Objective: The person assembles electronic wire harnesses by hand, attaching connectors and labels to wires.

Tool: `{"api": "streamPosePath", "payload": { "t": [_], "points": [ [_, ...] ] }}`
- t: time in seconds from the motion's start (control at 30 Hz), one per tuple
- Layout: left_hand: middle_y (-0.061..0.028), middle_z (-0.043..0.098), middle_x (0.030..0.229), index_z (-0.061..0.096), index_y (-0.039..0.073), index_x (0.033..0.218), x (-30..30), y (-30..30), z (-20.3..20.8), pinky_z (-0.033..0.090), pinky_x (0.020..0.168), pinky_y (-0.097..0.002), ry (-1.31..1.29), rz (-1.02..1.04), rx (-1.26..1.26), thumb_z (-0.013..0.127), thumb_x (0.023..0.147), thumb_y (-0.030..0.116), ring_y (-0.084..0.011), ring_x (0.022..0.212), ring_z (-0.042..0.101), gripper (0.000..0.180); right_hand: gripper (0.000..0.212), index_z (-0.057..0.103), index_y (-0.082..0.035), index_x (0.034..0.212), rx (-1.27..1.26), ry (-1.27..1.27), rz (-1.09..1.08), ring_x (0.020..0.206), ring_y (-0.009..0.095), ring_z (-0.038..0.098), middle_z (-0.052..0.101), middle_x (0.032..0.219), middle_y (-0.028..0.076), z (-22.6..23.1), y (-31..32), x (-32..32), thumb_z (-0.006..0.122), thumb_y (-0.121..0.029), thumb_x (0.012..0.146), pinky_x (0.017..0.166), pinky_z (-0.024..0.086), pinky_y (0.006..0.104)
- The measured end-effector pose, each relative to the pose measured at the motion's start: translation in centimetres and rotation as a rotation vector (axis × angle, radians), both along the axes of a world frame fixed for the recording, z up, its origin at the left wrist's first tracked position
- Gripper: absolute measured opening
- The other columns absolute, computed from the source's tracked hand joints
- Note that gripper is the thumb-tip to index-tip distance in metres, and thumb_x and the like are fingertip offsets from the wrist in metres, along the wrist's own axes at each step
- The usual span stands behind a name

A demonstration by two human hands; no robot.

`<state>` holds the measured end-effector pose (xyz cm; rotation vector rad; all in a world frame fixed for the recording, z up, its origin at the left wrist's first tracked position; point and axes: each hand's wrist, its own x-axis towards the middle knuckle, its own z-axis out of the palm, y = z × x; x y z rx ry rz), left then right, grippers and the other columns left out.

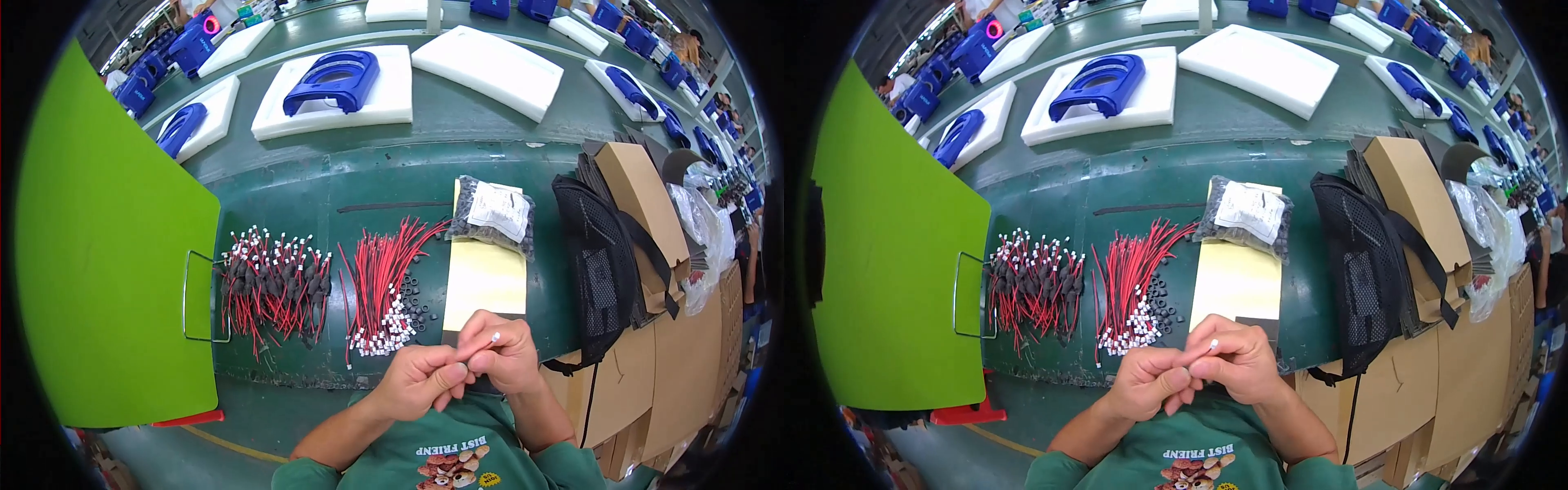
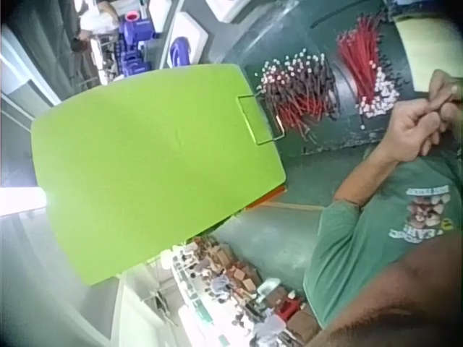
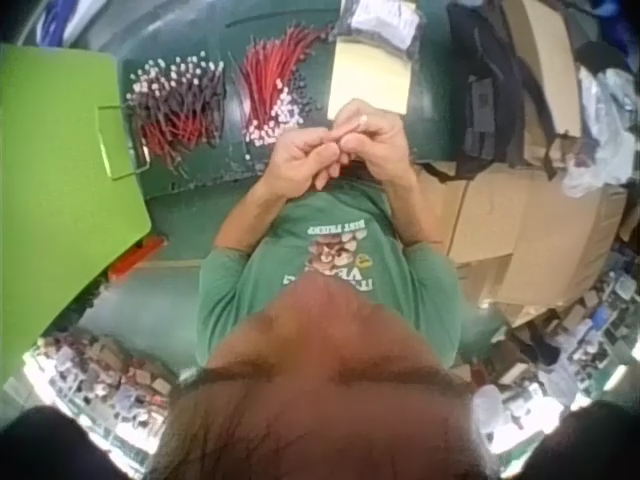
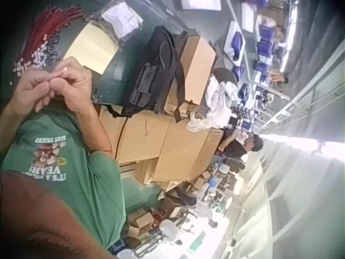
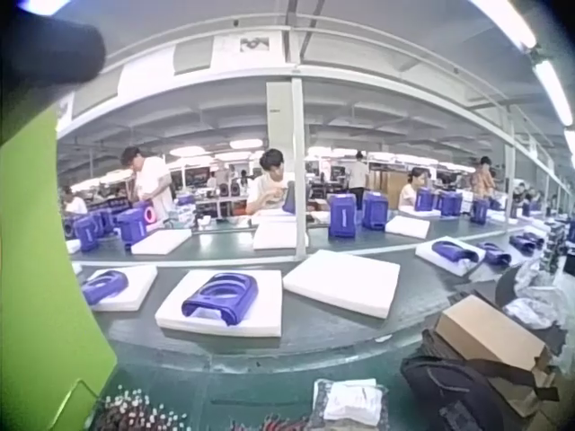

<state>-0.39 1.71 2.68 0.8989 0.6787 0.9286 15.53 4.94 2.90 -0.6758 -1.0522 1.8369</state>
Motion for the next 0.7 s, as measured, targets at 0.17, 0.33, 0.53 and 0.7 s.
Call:
{"api": "streamPosePath", "payload": {
  "t": [0.17,0.33,0.53,0.7],
  "points": [
    [-0.0003,0.053,0.063,0.053,0.002,0.076,0.4,-1.2,0.7,0.035,0.041,-0.0179,0.048,0.052,0.008,0.042,0.093,0.018,-0.0036,0.046,0.046,0.026,0.02,0.054,-0.002,0.063,0.378,-0.033,-0.233,0.055,0.011,0.05,0.053,0.071,0.008,-1.8,-0.6,-1.1,0.074,-0.002,0.063,0.049,0.042,0.021],
    [-0.0008,0.051,0.058,0.051,0.001,0.073,-0.4,-1.4,0.8,0.035,0.041,-0.0192,0.07,0.07,0.353,0.042,0.093,0.019,-0.0059,0.046,0.049,0.028,0.025,0.052,-0.003,0.06,0.307,-0.095,-0.215,0.054,0.01,0.048,0.051,0.067,0.007,-0.5,-1.7,-1.4,0.076,-0.008,0.062,0.046,0.039,0.0208],
    [-0.006,0.057,0.063,0.058,-0.002,0.071,-7.9,-3.4,4.3,0.043,0.046,-0.022,0.285,0.638,0.223,0.047,0.089,0.011,-0.0088,0.052,0.055,0.024,0.013,0.055,0.002,0.084,0.425,-0.334,-0.532,0.053,0.006,0.045,0.049,0.069,0.004,-0.4,0.2,0.1,0.061,-0.009,0.08,0.046,0.034,0.0162],
    [-0.0074,0.06,0.068,0.061,-0.004,0.076,-14.1,-1.9,1.7,0.046,0.053,-0.0227,0.493,1.103,0.32,0.064,0.073,-0.007,-0.011,0.057,0.057,0.005,0.008,0.056,0.001,0.086,0.399,-0.729,-0.764,0.053,0.003,0.04,0.05,0.071,0.0,-5.0,1.3,5.3,0.053,-0.006,0.086,0.047,0.031,0.014]
  ]
}}
